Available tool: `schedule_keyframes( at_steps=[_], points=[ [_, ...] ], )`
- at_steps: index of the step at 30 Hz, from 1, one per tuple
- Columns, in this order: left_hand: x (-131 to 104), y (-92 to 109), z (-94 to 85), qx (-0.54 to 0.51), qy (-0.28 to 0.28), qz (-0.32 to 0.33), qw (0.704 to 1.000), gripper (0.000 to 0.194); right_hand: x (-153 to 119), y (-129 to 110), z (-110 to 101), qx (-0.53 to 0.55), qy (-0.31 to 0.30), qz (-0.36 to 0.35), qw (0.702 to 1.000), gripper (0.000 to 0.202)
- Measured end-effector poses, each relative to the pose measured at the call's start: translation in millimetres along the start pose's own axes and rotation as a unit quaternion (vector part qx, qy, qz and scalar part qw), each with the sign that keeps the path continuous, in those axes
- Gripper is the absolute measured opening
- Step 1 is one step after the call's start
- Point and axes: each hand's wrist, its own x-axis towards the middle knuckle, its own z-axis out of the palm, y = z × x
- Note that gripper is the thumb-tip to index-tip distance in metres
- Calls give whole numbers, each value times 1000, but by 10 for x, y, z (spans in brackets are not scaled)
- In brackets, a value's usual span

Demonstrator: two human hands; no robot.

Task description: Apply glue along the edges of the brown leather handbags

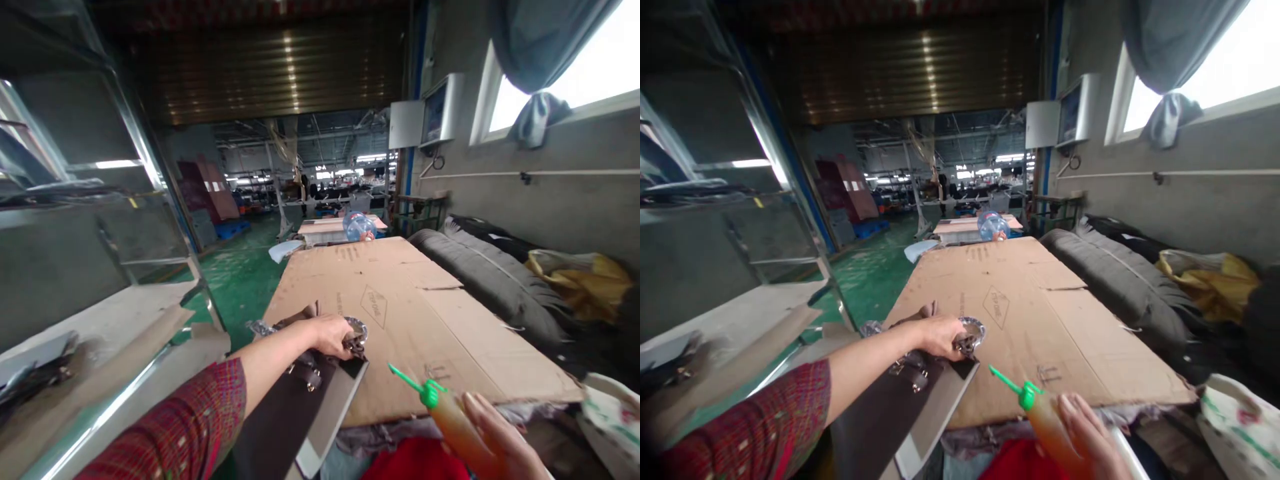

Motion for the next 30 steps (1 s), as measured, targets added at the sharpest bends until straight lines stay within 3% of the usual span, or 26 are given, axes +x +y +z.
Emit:
schedule_keyframes(
  at_steps=[2,4,10,13,16,20,25,30],
  points=[
    [48,-5,119,7,-4,-4,1000,29,-82,44,66,-61,44,-68,995,65],
    [84,-13,198,11,-6,-11,1000,34,-152,81,141,-134,43,-106,984,64],
    [118,-49,277,12,-1,-30,999,34,-101,129,267,-258,-96,-205,939,43],
    [112,-54,302,13,3,-36,999,35,83,178,236,-351,-140,-271,885,38],
    [109,-56,327,16,8,-39,999,38,232,226,215,-420,-137,-348,827,31],
    [117,-65,344,11,7,-43,999,41,273,244,246,-460,-122,-415,776,26],
    [127,-58,342,13,3,-41,999,40,194,211,276,-461,-194,-382,777,22],
    [118,-38,339,17,2,-38,999,40,148,131,330,-473,-165,-469,727,16]
  ],
)
